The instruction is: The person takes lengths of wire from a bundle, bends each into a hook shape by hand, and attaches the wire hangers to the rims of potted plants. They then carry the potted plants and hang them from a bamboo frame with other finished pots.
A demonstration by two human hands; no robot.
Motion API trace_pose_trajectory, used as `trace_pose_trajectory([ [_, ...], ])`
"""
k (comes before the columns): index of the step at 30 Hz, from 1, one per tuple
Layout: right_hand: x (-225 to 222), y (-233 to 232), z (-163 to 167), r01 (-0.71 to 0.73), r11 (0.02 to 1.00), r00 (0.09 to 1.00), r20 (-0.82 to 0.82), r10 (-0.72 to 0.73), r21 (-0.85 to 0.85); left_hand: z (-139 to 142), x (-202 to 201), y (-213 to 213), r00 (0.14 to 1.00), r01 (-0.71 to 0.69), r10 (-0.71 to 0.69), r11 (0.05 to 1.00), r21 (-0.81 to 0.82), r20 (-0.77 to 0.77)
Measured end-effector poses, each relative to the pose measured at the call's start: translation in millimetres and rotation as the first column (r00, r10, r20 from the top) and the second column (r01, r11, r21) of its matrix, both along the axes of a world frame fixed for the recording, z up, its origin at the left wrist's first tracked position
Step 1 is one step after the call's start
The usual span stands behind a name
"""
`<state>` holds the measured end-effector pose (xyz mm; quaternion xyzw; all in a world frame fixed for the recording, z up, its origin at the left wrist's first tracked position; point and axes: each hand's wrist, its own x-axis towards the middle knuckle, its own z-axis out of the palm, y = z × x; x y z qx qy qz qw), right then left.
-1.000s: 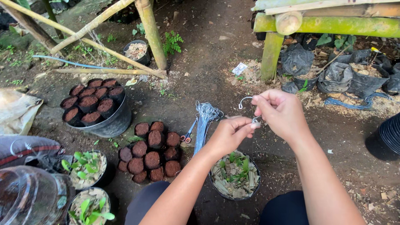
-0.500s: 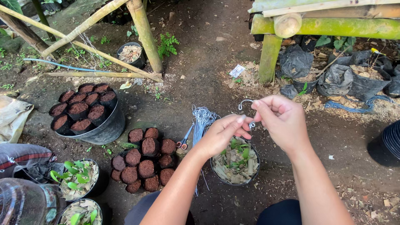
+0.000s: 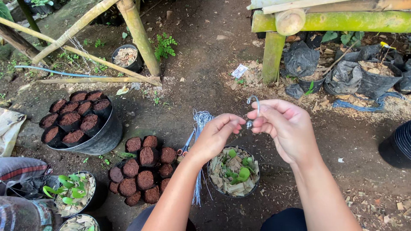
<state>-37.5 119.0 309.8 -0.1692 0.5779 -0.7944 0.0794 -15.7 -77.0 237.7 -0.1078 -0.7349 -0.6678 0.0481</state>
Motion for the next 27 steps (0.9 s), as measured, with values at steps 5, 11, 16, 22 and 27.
trace_pose_trajectory([
  [5, 7, 0, 4, -0.128, 0.992, 0.991, 0.04, 0.129, -0.016, 14, 7, -3, 0.992, 0.088, -0.093, 0.995, -0.056, -0.088],
  [11, 20, -9, 6, -0.187, 0.971, 0.98, 0.037, 0.194, -0.148, 28, 7, 8, 0.924, -0.25, 0.161, 0.941, -0.228, -0.346],
  [16, 15, -7, -2, -0.213, 0.975, 0.977, -0.009, 0.213, -0.067, 29, 5, 17, 0.798, -0.463, 0.261, 0.843, -0.274, -0.543],
  [22, -20, 20, -22, -0.02, 0.934, 0.991, -0.114, 0.064, 0.356, 35, -2, 7, 0.874, -0.368, 0.268, 0.91, -0.192, -0.404],
  [27, -30, -5, -65, 0.01, 0.768, 0.982, -0.151, 0.113, 0.641, 36, -3, 2, 0.914, -0.269, 0.242, 0.962, -0.042, -0.325],
])
